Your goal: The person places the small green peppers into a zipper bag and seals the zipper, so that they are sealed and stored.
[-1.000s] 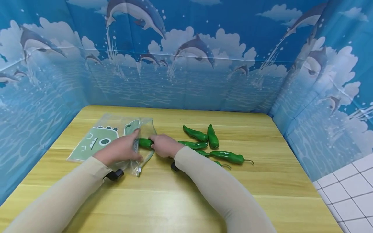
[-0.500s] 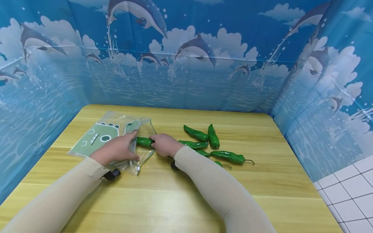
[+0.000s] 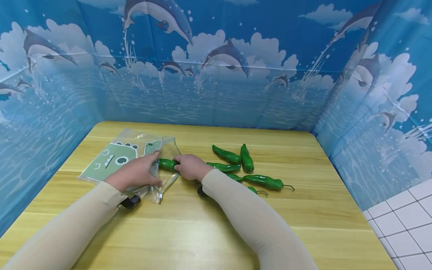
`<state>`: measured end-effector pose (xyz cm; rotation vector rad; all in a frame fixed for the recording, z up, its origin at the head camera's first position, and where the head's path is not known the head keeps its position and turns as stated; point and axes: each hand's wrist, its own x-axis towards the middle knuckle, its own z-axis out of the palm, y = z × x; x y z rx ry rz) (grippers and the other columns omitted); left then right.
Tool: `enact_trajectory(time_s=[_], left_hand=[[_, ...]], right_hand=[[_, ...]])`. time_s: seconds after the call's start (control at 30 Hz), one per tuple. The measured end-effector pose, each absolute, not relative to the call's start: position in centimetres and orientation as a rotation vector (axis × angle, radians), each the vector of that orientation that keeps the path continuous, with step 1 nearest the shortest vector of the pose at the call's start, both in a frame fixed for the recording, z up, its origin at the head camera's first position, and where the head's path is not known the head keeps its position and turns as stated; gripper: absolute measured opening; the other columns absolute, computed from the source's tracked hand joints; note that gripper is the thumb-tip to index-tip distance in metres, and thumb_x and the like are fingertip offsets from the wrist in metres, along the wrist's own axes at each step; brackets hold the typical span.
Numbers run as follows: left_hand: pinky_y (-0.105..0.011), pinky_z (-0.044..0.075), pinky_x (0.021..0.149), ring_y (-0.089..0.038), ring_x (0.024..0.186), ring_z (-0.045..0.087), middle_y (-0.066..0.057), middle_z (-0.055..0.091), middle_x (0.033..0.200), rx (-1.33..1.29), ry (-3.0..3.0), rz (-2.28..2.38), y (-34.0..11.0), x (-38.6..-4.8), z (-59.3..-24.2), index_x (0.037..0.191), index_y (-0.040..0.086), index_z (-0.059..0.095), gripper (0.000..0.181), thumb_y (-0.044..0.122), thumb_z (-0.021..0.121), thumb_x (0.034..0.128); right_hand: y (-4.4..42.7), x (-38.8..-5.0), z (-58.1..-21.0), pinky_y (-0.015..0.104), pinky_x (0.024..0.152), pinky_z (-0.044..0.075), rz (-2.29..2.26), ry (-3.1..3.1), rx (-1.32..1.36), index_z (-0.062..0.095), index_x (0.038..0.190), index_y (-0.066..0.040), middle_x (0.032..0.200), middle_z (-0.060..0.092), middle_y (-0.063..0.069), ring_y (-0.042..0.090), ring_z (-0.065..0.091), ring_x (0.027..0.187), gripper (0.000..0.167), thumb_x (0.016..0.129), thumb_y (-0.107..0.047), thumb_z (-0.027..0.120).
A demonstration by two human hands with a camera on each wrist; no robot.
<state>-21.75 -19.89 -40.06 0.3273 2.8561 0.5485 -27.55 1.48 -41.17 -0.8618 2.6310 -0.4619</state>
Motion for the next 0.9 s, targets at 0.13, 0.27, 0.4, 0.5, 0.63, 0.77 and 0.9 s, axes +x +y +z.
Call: enact_trajectory(time_s=[0.13,0.27,0.4,0.5,0.63,0.77,0.9], left_hand=[[-0.061,0.038,0.121,-0.047,0.151,0.041,-0.025,0.029,0.171,0.34,2.853,0.563,-19.72,-21.81,-40.1,0.169,0.004,0.018,0.122,0.043,0.091,0.0781],[-0.059,0.04,0.121,-0.046,0.149,0.044,-0.023,0.029,0.171,0.334,2.827,0.6,-19.56,-21.8,-40.19,0.169,0.003,0.017,0.123,0.041,0.091,0.0783],[-0.057,0.04,0.121,-0.044,0.15,0.044,-0.02,0.029,0.172,0.325,2.821,0.601,-19.55,-21.75,-40.29,0.169,0.004,0.016,0.123,0.043,0.09,0.0788],[-0.058,0.041,0.12,-0.045,0.149,0.045,-0.021,0.031,0.171,0.331,2.826,0.589,-19.62,-21.75,-40.33,0.169,0.003,0.016,0.123,0.043,0.09,0.0789],[-0.058,0.042,0.119,-0.045,0.147,0.048,-0.022,0.032,0.17,0.338,2.824,0.598,-19.61,-21.82,-40.39,0.169,0.003,0.016,0.123,0.043,0.09,0.0784],[-0.057,0.043,0.119,-0.043,0.146,0.049,-0.021,0.033,0.17,0.335,2.825,0.597,-19.5,-21.87,-40.45,0.169,0.003,0.016,0.124,0.044,0.091,0.0776],[-0.058,0.042,0.12,-0.044,0.148,0.047,-0.022,0.031,0.171,0.336,2.817,0.602,-19.45,-21.94,-40.46,0.169,0.003,0.016,0.124,0.043,0.09,0.0786]], right_hand=[[1.33,-27.64,-41.36,0.045,0.116,0.048,-0.476,2.648,-0.849,0.051,0.157,-0.016,0.15,0.063,0.009,0.028,0.061,0.137,0.048,0.111,-0.031,0.053],[1.14,-27.71,-41.62,0.044,0.117,0.048,-0.467,2.669,-0.848,0.054,0.155,-0.018,0.15,0.063,0.007,0.027,0.061,0.137,0.047,0.111,-0.033,0.054],[1.0,-27.72,-41.69,0.044,0.116,0.048,-0.46,2.675,-0.865,0.055,0.154,-0.018,0.148,0.065,0.007,0.026,0.062,0.136,0.047,0.11,-0.035,0.055],[1.05,-27.74,-41.76,0.044,0.116,0.048,-0.47,2.669,-0.871,0.055,0.154,-0.016,0.147,0.065,0.007,0.027,0.062,0.136,0.048,0.11,-0.035,0.056],[1.2,-27.79,-41.84,0.044,0.118,0.047,-0.473,2.663,-0.862,0.055,0.154,-0.016,0.148,0.065,0.007,0.027,0.06,0.138,0.05,0.109,-0.035,0.059],[1.09,-27.8,-41.85,0.044,0.118,0.047,-0.464,2.67,-0.856,0.055,0.154,-0.017,0.149,0.064,0.006,0.027,0.059,0.139,0.048,0.109,-0.034,0.058],[0.7,-27.78,-41.91,0.043,0.117,0.048,-0.46,2.683,-0.852,0.057,0.154,-0.018,0.148,0.065,0.005,0.026,0.061,0.137,0.047,0.109,-0.034,0.058]])
